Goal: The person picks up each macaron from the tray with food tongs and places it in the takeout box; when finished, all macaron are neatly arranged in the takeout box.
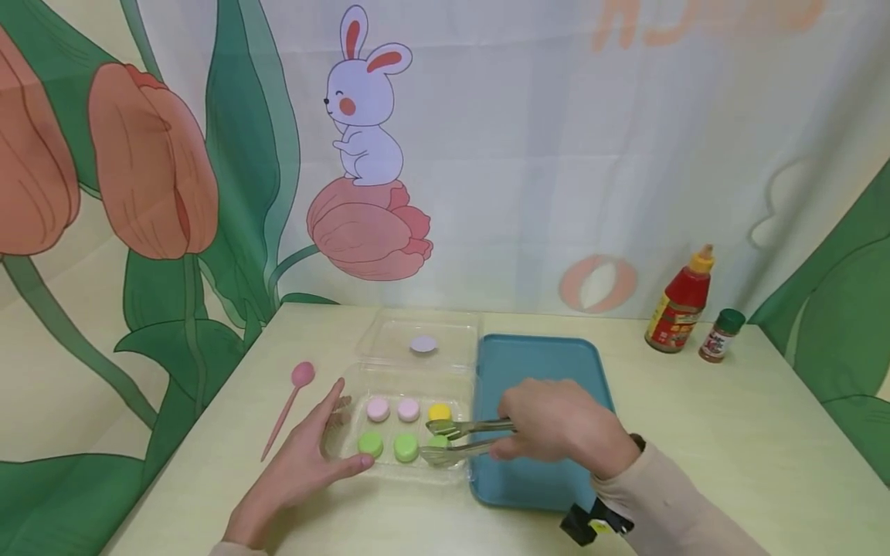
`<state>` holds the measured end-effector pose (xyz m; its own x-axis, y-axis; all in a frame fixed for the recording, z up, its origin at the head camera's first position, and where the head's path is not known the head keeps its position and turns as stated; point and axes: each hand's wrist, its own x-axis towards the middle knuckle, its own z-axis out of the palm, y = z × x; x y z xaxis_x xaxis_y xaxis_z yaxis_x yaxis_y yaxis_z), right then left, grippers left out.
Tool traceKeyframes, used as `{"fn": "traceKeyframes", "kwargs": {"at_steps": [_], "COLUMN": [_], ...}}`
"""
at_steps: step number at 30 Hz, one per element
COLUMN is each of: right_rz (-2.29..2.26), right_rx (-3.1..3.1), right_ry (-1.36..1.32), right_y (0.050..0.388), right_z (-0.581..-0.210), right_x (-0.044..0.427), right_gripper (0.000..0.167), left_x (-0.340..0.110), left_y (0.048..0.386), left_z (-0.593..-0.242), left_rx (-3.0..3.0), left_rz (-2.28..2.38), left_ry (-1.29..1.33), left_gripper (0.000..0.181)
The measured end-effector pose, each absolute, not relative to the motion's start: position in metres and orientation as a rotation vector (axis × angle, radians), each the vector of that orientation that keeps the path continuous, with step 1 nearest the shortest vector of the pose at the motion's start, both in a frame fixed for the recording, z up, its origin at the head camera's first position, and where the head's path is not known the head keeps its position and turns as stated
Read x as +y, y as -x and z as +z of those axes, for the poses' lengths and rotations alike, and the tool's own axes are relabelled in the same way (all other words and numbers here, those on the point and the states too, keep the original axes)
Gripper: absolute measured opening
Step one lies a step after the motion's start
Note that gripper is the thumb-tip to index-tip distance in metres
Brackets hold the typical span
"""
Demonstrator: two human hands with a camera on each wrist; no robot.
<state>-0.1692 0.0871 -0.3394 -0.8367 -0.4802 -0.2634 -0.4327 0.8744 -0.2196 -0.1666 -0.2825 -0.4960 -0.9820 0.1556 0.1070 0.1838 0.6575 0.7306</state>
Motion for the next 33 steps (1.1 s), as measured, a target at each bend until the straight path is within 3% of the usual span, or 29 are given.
{"fn": "traceKeyframes", "kwargs": {"at_steps": [11,21,33], "right_rz": [-0.278,-0.673,-1.081], "right_rx": [2.731,2.787,3.077], "right_ry": [0.676,0.641,-0.004], "right_y": [0.168,0.164,0.160], "right_z": [-0.337,-0.331,-0.347], "right_x": [0.094,0.147,0.215], "right_gripper": [0.040,0.046,0.081], "left_x": [-0.282,-0.281,-0.280], "left_y": [0.166,0.165,0.167], "left_z": [-0.494,-0.494,-0.491], "left_rx": [-2.826,-2.809,-2.838], "left_rz": [-1.230,-1.238,-1.246], "left_ry": [0.295,0.307,0.281], "left_gripper": [0.132,0.131,0.132]}}
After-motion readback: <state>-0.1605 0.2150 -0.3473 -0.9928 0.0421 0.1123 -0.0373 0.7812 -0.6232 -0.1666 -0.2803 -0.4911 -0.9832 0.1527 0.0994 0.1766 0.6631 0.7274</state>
